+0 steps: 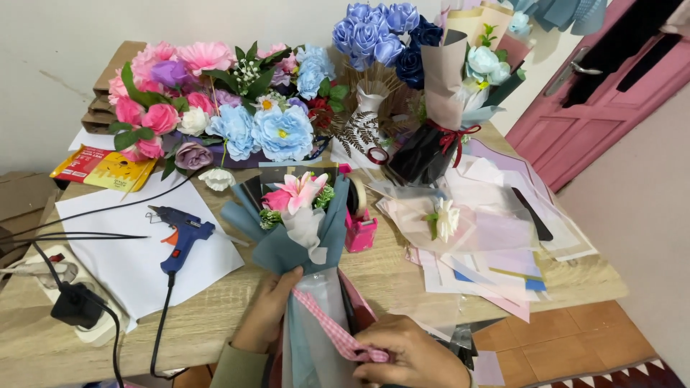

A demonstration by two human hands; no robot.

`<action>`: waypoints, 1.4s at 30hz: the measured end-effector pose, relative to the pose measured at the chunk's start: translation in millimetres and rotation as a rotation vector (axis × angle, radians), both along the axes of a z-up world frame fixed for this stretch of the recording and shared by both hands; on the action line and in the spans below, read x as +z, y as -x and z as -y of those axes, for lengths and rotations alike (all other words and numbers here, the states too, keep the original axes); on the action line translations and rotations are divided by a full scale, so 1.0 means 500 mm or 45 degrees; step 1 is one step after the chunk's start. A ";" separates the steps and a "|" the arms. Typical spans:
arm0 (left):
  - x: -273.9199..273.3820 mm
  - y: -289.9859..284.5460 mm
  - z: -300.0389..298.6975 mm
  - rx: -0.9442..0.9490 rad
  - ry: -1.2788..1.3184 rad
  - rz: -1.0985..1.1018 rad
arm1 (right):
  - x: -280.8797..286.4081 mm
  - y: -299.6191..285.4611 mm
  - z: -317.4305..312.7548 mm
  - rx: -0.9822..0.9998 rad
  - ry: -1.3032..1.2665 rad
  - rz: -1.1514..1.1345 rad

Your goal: The person wraps and ties ribbons around several artificial flower bouquets on a table. They use a tape dispenser to secure the ribbons and adjust the wrapping paper on each bouquet, handling them one by one.

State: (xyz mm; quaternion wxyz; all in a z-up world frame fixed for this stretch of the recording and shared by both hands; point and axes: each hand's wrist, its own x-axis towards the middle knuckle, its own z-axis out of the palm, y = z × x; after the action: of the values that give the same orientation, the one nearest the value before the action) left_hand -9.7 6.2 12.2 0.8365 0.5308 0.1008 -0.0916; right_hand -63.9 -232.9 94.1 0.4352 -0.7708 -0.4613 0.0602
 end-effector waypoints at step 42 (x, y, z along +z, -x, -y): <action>0.052 0.009 0.005 0.214 0.101 -0.556 | -0.108 -0.157 -0.021 -0.281 0.286 -0.069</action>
State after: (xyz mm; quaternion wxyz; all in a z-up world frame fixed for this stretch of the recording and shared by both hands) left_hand -14.0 3.6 38.4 0.8198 0.4547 0.3195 -0.1383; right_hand 14.7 -222.4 40.0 0.3625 -0.8587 -0.3523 0.0841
